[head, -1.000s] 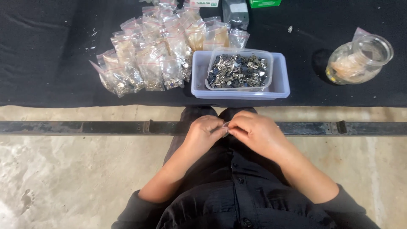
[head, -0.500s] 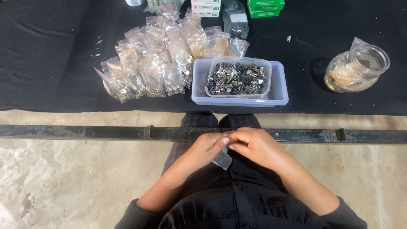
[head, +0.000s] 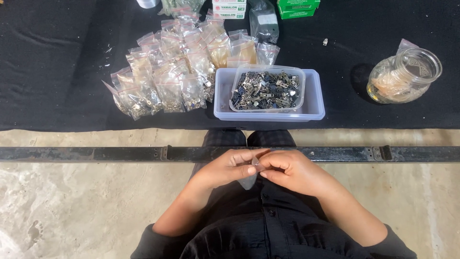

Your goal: The person sorts small metal hardware pieces from a plastic bin into individual zip-top bags. They repeatedly pick up items, place them into bags, and seal the bags. Later, they transfer a larger batch of metal clips from a separate container into the bin and continue bagging them one by one.

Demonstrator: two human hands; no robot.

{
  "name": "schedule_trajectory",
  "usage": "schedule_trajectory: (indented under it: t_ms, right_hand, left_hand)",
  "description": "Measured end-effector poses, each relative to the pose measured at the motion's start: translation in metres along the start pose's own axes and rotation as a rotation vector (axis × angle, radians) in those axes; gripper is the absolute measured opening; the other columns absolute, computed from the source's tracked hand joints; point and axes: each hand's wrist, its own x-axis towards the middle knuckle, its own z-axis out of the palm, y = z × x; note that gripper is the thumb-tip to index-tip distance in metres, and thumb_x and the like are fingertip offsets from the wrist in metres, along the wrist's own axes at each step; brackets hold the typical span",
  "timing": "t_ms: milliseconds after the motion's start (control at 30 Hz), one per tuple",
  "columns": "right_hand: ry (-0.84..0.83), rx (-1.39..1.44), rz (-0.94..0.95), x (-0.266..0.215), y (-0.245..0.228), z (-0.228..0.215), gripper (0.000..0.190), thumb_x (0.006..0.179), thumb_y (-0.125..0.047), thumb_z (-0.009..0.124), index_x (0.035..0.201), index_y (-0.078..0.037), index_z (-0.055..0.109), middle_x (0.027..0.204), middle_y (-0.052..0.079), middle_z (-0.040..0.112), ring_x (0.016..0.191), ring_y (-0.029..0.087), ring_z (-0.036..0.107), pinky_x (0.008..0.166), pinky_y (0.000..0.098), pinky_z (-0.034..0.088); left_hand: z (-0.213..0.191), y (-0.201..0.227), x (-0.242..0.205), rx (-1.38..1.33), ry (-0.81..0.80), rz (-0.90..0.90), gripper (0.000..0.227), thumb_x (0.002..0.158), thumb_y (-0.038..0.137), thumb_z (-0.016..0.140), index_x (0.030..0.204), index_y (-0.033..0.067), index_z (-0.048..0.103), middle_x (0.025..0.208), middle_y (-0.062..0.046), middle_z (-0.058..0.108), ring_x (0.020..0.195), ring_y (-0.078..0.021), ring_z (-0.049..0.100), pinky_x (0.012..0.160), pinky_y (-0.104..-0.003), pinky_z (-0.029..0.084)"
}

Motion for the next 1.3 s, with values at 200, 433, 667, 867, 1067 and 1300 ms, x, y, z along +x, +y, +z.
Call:
schedule_trajectory:
  t_ms: [200,433,667,867,1067,1300]
  right_hand:
    - [-0.169,-0.050,-0.060,0.001,-0.023,-0.010,0.017,0.095,-0.010,0.064,0.104,-0.005,0.077,0.101,0.016,0.079,0.090,0.039,0.075,0.075,0.0476,0.061]
    - [-0.399,-0.356,-0.039,-0.006,-0.011,-0.005,0.027,0.101,-0.023,0.053,0.099,-0.006,0.073,0.106,0.014,0.076,0.097,0.044,0.069,0.077,0.0536,0.058]
    - [-0.375,-0.511,0.039,-0.006,-0.010,-0.006,0.031,0.103,-0.035,0.048,0.107,-0.017,0.073,0.112,0.006,0.075,0.105,0.038,0.069,0.081,0.0510,0.057]
    - [-0.227,-0.359,-0.147,-0.001,-0.033,-0.028,0.033,0.102,-0.022,0.054,0.128,-0.011,0.071,0.125,0.010,0.073,0.113,0.037,0.069,0.090,0.0445,0.058]
    - [0.270,0.266,-0.092,0.016,0.009,-0.101,0.031,0.087,-0.010,0.070,0.116,0.000,0.077,0.113,0.021,0.079,0.102,0.030,0.077,0.089,0.0457,0.062]
    - [0.833,0.304,0.236,0.133,0.197,-0.241,0.025,0.099,-0.009,0.057,0.121,-0.006,0.068,0.112,0.008,0.070,0.092,0.015,0.072,0.086,0.0263,0.065]
  left_hand:
    - [-0.002,0.017,-0.003,0.206,-0.096,-0.070,0.067,0.089,0.018,0.078,0.148,0.0005,0.051,0.110,-0.010,0.073,0.105,-0.0153,0.064,0.097,-0.035,0.054]
    - [0.000,0.024,-0.004,0.443,-0.169,-0.083,0.078,0.085,0.023,0.080,0.152,0.0026,0.046,0.124,-0.019,0.067,0.115,-0.0278,0.059,0.101,-0.043,0.048]
    - [0.004,0.024,0.003,0.475,-0.168,-0.022,0.082,0.085,0.020,0.080,0.156,0.0065,0.042,0.135,-0.021,0.063,0.129,-0.0340,0.058,0.108,-0.047,0.047]
    - [-0.016,-0.026,0.011,0.066,-0.058,0.048,0.084,0.082,0.005,0.083,0.155,0.0038,0.042,0.126,-0.014,0.069,0.119,-0.0226,0.064,0.107,-0.043,0.050]
    - [-0.055,-0.044,0.025,-0.248,0.030,0.101,0.074,0.085,0.002,0.078,0.152,0.0006,0.046,0.123,-0.020,0.068,0.118,-0.0286,0.065,0.105,-0.050,0.052]
    - [-0.060,-0.044,0.022,-0.299,-0.170,-0.031,0.073,0.094,0.023,0.077,0.156,0.0141,0.041,0.132,-0.010,0.065,0.129,-0.0287,0.061,0.121,-0.051,0.040]
